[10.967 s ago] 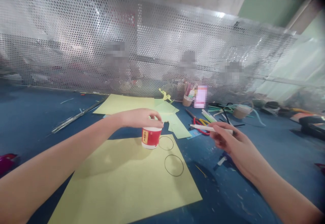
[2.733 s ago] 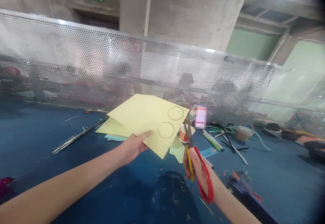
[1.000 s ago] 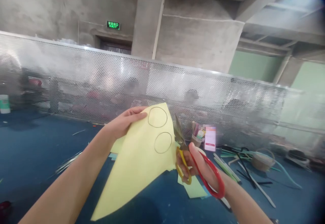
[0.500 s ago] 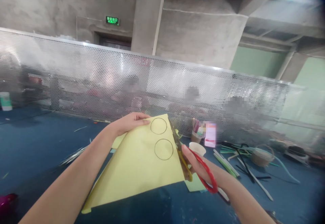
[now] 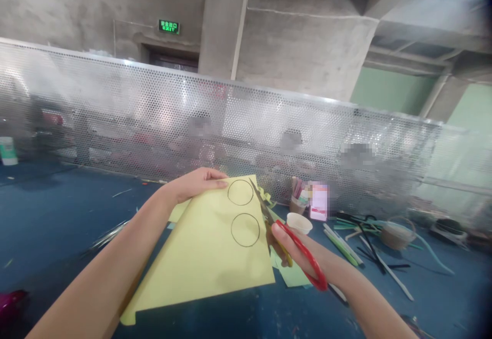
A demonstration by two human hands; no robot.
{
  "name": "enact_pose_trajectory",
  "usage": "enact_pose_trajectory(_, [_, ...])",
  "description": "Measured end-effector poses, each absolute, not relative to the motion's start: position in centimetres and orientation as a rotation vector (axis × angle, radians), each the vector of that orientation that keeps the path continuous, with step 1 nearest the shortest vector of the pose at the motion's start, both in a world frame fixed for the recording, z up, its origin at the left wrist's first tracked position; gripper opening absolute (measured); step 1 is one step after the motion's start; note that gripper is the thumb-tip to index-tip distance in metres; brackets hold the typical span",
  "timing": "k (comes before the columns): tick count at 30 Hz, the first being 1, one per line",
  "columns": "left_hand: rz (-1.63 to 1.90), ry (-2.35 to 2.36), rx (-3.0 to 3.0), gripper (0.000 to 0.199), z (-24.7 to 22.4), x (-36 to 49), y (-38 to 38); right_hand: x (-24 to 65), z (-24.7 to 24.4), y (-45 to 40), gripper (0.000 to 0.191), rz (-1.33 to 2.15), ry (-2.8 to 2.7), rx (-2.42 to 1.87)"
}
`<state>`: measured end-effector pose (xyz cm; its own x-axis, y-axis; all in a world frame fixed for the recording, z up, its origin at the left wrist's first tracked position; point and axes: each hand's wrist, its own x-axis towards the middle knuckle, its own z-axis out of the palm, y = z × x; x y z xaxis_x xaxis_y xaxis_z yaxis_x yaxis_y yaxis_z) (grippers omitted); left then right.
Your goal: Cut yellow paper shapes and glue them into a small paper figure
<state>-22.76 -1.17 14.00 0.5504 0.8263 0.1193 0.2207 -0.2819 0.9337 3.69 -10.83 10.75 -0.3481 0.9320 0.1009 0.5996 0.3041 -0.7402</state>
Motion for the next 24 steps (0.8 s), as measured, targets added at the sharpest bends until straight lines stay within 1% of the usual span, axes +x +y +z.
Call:
enact_pose_trajectory(3, [0.760, 0.864, 1.798, 0.049, 14.0, -22.7, -1.3, 3.5, 10.8, -10.7, 0.053, 0.826, -2.113, -1.367])
enact_pose_trajectory(7, [0.758, 0.865, 1.798, 0.048, 14.1, -22.7, -1.3, 3.5, 10.4, -10.3, 0.054, 0.770, -2.095, -1.389])
enact_pose_trajectory(15, [0.780, 0.860, 1.785, 0.047, 14.3, -22.6, -1.6, 3.2, 9.8, -9.8, 0.064, 0.819, -2.028, -1.303])
enact_pose_trajectory(24, [0.805, 0.859, 1.769, 0.048, 14.3, -22.5, -1.9, 2.7, 9.6, -10.1, 0.066, 0.844, -1.905, -1.328])
